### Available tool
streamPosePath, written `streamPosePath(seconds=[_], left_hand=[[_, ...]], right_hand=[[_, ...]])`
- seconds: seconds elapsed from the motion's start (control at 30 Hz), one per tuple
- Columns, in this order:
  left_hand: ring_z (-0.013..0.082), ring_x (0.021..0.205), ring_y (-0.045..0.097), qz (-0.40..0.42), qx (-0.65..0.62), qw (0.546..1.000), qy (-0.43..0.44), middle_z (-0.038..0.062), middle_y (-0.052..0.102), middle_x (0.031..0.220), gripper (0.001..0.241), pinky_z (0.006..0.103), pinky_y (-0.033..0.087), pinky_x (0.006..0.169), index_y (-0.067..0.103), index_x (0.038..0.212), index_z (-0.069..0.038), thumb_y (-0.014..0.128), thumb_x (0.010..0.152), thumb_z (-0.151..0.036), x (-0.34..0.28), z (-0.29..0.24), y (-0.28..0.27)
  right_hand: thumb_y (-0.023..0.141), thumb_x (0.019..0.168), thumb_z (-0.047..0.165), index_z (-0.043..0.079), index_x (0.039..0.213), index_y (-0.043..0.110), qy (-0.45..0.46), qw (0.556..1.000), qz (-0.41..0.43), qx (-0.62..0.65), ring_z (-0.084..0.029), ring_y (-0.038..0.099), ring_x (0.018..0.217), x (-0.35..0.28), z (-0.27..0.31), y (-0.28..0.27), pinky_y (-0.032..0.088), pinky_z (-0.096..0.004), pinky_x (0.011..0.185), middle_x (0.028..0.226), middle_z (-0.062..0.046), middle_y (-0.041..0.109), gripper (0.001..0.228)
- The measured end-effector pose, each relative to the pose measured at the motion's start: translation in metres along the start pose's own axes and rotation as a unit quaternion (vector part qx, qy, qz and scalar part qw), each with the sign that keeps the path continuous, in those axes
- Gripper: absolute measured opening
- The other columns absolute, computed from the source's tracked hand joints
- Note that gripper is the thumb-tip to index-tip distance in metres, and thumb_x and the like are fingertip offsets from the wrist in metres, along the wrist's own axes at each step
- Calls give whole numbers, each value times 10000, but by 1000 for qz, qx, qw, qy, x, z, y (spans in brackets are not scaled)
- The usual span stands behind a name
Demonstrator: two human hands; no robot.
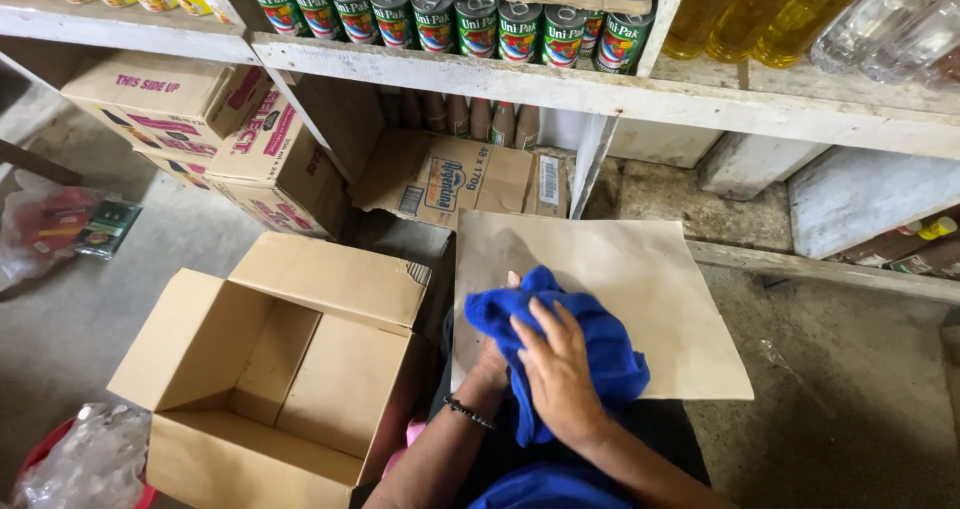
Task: The recorder wipes canned goods with a blue cloth and organizes them on a shelf.
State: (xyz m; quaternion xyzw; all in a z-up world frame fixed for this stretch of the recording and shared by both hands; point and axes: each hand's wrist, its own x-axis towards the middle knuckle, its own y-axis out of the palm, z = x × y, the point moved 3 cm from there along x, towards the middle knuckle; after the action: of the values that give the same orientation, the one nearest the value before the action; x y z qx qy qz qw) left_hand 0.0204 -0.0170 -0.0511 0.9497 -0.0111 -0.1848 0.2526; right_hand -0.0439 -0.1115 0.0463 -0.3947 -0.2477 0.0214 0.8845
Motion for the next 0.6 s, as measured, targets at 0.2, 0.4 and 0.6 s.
streamPosePath(seconds=[0.2, 0.4, 0.6], left_hand=[[239, 765, 697, -39, -82, 995, -45, 128, 686, 920, 412, 365, 622, 649, 670, 1134, -107, 762, 909, -440, 0, -11, 9], [297, 753, 758, -8, -155, 983, -100, 192, 753, 901, 539, 429, 660, 661, 752, 1100, -40, 754, 904, -542, 3, 2, 19], [292, 830, 777, 28, -202, 970, -129, 179, 769, 944, 698, 427, 670, 719, 733, 1116, -26, 578, 930, -681, -6, -22, 25]], right_hand=[[503, 1018, 128, 110, 1478, 493, 167, 966, -22, 196, -376, 318, 1469, 15, -35, 3, 283, -506, 1210, 1587, -179, 339, 461], [422, 1065, 194, 145, 1433, 573, 304, 831, -63, 461, -239, 599, 1232, 7, -66, 6, 445, -431, 1093, 1345, -114, 639, 400], [563, 1050, 239, 186, 1149, 682, 449, 688, -132, 554, -197, 694, 751, 49, -18, -51, 578, -308, 640, 975, -68, 717, 164]])
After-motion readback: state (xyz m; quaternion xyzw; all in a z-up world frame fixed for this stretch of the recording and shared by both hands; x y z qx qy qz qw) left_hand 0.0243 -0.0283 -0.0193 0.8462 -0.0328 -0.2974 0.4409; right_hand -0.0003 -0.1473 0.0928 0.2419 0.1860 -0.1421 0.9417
